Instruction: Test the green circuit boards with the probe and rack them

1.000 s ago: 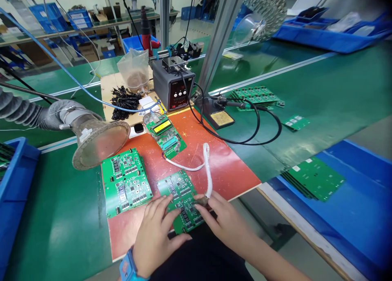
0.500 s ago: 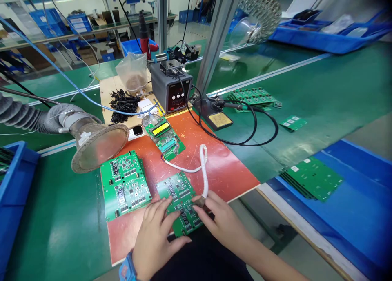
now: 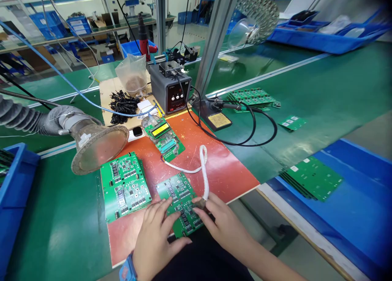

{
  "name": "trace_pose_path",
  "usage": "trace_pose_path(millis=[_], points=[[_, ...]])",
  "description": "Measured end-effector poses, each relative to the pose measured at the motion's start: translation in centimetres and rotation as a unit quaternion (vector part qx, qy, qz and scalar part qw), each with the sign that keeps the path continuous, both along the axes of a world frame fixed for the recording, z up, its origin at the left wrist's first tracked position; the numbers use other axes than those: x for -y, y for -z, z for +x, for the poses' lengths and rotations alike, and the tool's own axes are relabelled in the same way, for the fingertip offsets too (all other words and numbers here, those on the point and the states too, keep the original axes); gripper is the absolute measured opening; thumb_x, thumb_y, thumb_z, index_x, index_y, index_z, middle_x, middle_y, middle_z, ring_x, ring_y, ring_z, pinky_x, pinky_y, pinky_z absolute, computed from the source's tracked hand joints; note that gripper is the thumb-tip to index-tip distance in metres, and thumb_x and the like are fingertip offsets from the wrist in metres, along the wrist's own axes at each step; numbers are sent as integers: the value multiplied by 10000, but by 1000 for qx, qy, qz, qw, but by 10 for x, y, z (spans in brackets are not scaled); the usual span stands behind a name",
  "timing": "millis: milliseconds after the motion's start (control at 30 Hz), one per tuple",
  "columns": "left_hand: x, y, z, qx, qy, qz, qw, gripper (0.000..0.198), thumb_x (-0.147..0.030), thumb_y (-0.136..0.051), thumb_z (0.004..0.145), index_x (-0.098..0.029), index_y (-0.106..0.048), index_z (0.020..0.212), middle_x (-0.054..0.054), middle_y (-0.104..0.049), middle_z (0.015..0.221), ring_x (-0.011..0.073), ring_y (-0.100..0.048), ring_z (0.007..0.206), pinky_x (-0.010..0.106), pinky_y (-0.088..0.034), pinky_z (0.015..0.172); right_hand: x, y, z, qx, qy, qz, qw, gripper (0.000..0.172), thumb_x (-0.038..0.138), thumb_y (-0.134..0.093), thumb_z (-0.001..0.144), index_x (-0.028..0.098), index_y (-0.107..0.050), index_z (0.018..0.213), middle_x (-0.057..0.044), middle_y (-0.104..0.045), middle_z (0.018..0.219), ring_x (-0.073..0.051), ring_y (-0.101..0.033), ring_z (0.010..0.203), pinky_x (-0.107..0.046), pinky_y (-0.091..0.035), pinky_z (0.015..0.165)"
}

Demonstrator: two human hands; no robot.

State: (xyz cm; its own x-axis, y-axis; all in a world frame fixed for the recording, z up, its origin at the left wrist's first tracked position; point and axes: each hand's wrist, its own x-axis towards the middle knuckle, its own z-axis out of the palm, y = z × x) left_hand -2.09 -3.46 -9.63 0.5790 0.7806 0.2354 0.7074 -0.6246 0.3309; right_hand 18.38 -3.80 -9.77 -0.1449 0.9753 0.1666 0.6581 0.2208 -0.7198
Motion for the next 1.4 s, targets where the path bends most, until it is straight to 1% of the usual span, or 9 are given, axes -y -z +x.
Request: trace_pose_path(millis=[167,367,500,567,700,1000,1400], points=[[0,0,1,1,-2,-2,1000,473,-450,-664,717,-213,-551,1111,138,-500,1261,306,-491,1121,502,-470,879,4,4,-1,2,17,31,999,162,203,-445,879,185,-589,950,-71,-624,863,-191,-618,824,-325,-526,715],[-1,0,1,-3,-3,-3,1000,474,-450,-665,718,-214,-548,1112,141,-492,1268,310,-485,1127,505,-468,882,8,10,-5,16,30,50,998,143,194,-450,878,188,-569,957,-75,-611,878,-199,-607,842,-333,-524,717],[-2,0,0,-5,-1,-10,1000,481,-453,-667,715,-218,-542,1116,134,-488,1273,307,-480,1130,504,-467,884,15,18,-8,9,55,103,993,163,171,-463,871,187,-548,1010,-78,-603,877,-200,-598,844,-340,-517,729],[-2,1,0,-6,0,-12,1000,486,-451,-668,715,-219,-538,1121,133,-485,1275,306,-482,1126,504,-469,881,18,20,-9,4,66,115,991,172,159,-471,866,187,-543,1019,-77,-597,866,-198,-595,827,-338,-515,719],[-2,1,-1,-8,2,-14,1000,489,-444,-666,721,-216,-528,1131,136,-472,1286,306,-470,1136,506,-465,883,19,21,-11,2,71,116,991,191,141,-481,857,186,-546,1031,-73,-593,858,-191,-592,814,-331,-515,716],[-2,3,-2,-7,5,-12,1000,497,-450,-660,724,-217,-518,1140,137,-466,1288,306,-464,1139,506,-463,885,17,20,-11,11,65,114,991,177,155,-469,864,181,-552,1018,-83,-591,899,-196,-586,865,-335,-515,746],[-4,1,-1,-11,4,-9,1000,489,-454,-666,717,-220,-525,1123,131,-476,1280,306,-461,1143,507,-470,878,13,18,-11,17,69,130,989,160,183,-468,868,176,-570,990,-77,-609,872,-195,-603,832,-332,-530,715]])
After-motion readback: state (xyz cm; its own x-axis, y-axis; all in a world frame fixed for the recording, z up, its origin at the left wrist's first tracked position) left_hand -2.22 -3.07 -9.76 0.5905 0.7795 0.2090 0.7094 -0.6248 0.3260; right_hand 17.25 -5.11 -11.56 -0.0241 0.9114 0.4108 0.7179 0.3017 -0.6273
